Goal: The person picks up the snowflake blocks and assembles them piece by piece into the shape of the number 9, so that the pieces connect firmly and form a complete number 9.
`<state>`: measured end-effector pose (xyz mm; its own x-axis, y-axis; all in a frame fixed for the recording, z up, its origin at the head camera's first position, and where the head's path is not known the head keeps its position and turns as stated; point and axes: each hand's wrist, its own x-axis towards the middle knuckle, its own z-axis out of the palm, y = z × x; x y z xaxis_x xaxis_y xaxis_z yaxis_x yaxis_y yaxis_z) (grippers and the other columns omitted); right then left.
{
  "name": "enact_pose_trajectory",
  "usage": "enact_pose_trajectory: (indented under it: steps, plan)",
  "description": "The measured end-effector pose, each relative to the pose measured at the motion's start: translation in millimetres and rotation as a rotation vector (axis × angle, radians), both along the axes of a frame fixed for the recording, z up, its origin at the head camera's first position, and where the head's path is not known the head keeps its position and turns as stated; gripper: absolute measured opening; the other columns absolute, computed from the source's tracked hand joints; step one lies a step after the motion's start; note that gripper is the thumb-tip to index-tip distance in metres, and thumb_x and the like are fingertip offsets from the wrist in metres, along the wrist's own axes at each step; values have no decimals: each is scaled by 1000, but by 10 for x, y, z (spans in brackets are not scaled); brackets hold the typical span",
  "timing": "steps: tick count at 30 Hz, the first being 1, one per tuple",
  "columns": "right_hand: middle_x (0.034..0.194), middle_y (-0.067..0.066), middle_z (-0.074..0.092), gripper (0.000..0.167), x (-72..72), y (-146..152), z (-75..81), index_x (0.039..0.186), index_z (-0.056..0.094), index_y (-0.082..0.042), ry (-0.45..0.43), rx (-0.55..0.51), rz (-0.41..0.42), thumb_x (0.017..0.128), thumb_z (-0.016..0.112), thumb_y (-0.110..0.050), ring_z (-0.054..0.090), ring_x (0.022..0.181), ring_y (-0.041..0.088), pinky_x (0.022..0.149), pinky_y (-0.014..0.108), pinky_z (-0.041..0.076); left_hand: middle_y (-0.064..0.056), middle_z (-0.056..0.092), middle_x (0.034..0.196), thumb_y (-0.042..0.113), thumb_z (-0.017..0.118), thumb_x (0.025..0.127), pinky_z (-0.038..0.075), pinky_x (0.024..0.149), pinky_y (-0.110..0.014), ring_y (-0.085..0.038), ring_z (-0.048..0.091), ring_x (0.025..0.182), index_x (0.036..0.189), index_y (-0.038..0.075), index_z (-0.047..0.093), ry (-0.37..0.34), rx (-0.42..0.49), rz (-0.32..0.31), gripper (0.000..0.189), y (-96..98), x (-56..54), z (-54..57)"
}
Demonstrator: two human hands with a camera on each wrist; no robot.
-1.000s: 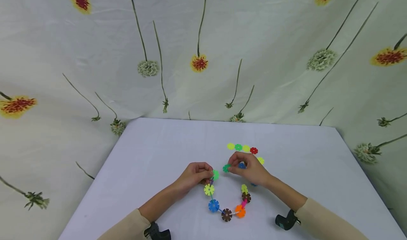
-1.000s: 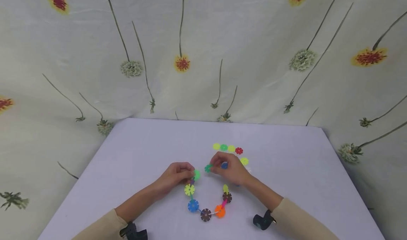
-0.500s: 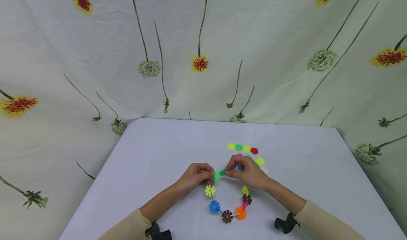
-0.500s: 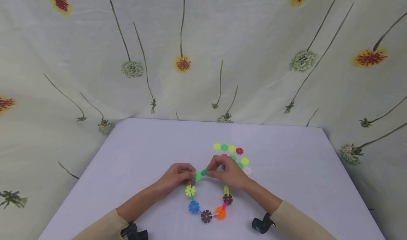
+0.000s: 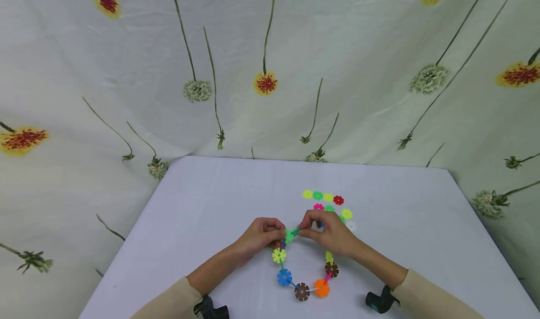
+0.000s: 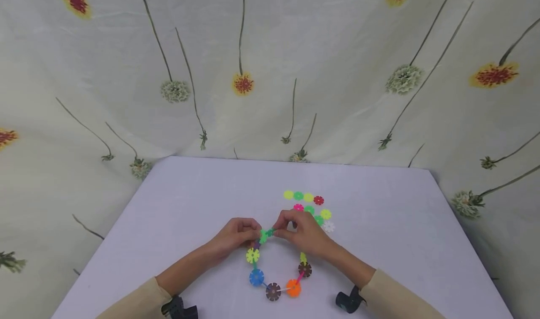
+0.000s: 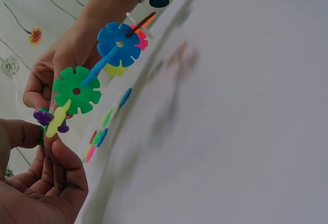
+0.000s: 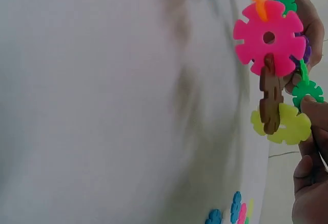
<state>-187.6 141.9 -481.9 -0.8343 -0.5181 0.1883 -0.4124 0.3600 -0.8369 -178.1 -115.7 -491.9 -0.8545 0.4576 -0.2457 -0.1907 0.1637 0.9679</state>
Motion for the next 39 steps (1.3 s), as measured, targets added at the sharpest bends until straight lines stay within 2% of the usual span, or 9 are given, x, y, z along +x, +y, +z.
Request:
enact_pose_trajectory:
  steps: [6,10,14,19,25,28,32,37,39]
  plan:
    - [87,-11,74,17,19,8,18,94,74,-22,141,26,25,93,84,-8,63,84,5,80,26,54,3,69,81,14,70,102,56,70,-18,-8,61,73,110,-6,68,6,-12,-10,21,44,-16,9]
    - [90,-11,73,20,38,4,47,94,72,-22,196,90,80,92,83,-6,61,85,1,77,24,54,2,68,79,12,70,102,55,70,-18,-9,60,71,107,-4,69,19,-40,-37,18,62,-10,31]
    - [90,-10,73,19,53,9,74,95,72,-20,224,103,107,92,83,-5,61,85,0,75,26,55,2,70,79,12,70,103,55,70,-19,-8,61,72,107,-3,69,11,-51,-59,16,68,-7,34]
    - [94,-8,77,20,32,26,61,100,72,-20,232,86,104,93,82,-5,63,87,1,77,34,58,1,69,82,14,70,103,56,72,-18,-7,60,73,109,-4,68,9,-30,-60,19,61,-19,17]
    - [106,-8,76,20,-5,72,52,112,73,-20,202,101,111,96,81,-12,66,97,16,85,35,59,4,68,82,13,68,103,55,71,-18,-6,60,73,110,-5,68,8,-17,-46,20,50,-12,12]
    - [110,-10,74,20,-34,134,55,117,73,-19,166,142,85,98,80,-21,66,102,19,88,32,58,5,67,82,14,69,103,55,71,-18,-6,60,73,111,-6,68,7,-14,-41,21,45,-10,0]
    - [110,-11,72,20,-95,250,49,118,74,-19,137,223,35,100,78,-28,65,102,15,87,28,57,5,67,81,15,69,103,55,71,-19,-6,60,72,111,-6,68,8,-10,-36,22,27,-11,-12]
    - [104,-8,72,17,-204,391,7,115,74,-15,167,297,-19,99,79,-20,66,99,18,88,34,58,4,65,82,14,69,102,55,70,-19,-6,59,72,111,-5,67,-5,-4,-30,21,0,-3,-13]
    - [101,-7,70,17,-251,439,-22,113,74,-14,152,321,-54,97,81,-18,65,97,18,87,35,58,5,65,81,14,69,102,55,70,-19,-6,59,72,111,-5,67,-11,3,-31,21,-4,6,-10]
